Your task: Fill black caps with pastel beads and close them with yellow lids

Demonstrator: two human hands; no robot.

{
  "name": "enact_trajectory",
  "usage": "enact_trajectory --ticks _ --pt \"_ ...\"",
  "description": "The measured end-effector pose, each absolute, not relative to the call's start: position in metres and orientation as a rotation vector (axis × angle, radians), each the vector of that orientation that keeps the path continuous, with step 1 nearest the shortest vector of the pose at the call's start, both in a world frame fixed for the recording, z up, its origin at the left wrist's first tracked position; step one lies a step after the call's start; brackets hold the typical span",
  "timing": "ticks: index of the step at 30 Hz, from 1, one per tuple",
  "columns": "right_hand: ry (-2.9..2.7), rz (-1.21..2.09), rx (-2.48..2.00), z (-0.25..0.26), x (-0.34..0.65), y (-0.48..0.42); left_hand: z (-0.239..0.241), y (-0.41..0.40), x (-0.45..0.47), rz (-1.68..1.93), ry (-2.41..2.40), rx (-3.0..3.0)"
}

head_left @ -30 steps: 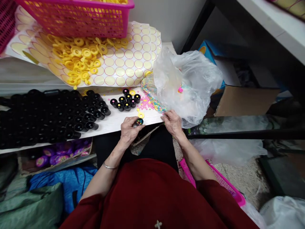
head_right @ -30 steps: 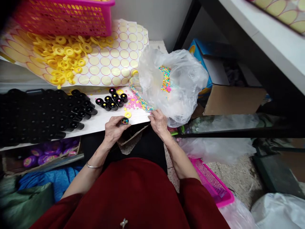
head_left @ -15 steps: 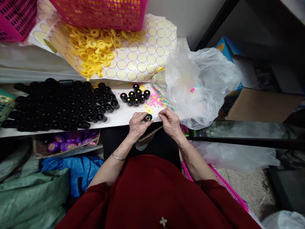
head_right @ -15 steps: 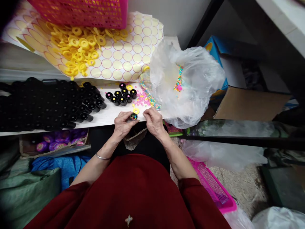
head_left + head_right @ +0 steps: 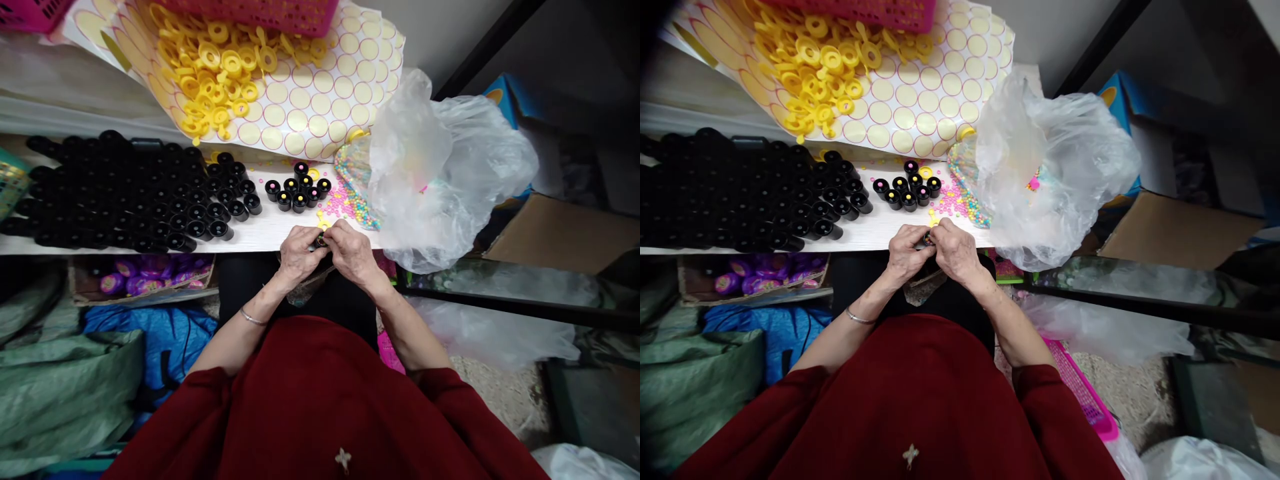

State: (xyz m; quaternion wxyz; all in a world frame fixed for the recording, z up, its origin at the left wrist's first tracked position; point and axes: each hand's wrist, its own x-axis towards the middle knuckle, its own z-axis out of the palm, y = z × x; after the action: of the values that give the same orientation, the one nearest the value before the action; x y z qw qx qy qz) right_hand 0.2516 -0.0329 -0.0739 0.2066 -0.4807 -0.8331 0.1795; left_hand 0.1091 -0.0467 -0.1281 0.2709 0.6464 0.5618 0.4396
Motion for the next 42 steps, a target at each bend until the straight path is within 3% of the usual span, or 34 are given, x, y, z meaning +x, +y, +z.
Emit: enact_trajectory --ticks 6,14,21,31,42 --pt "-2.46 0.434 -1.355 -0.064 0.249 -0.033 -0.128 -0.047 0.109 1.223 1.481 1.758" --pt "-1.972 0.909 -1.18 -0.081 0.267 -0.011 -0.129 -0.047 0.11 1.203 1.495 1.746" --pt "-1.984 0.735 -1.46 -0.102 0.263 0.007 -0.129 -0.049 0.103 1.274 1.578 1.713" --pt "-2.251 0.516 -1.632 -0.088 0.241 -0.008 -0.128 -0.046 0.094 1.316 1.703 1.581" --pt "-2.119 0.626 -1.781 -0.094 0.237 -0.007 -0.134 -0.045 0.092 1.314 1.626 1.524"
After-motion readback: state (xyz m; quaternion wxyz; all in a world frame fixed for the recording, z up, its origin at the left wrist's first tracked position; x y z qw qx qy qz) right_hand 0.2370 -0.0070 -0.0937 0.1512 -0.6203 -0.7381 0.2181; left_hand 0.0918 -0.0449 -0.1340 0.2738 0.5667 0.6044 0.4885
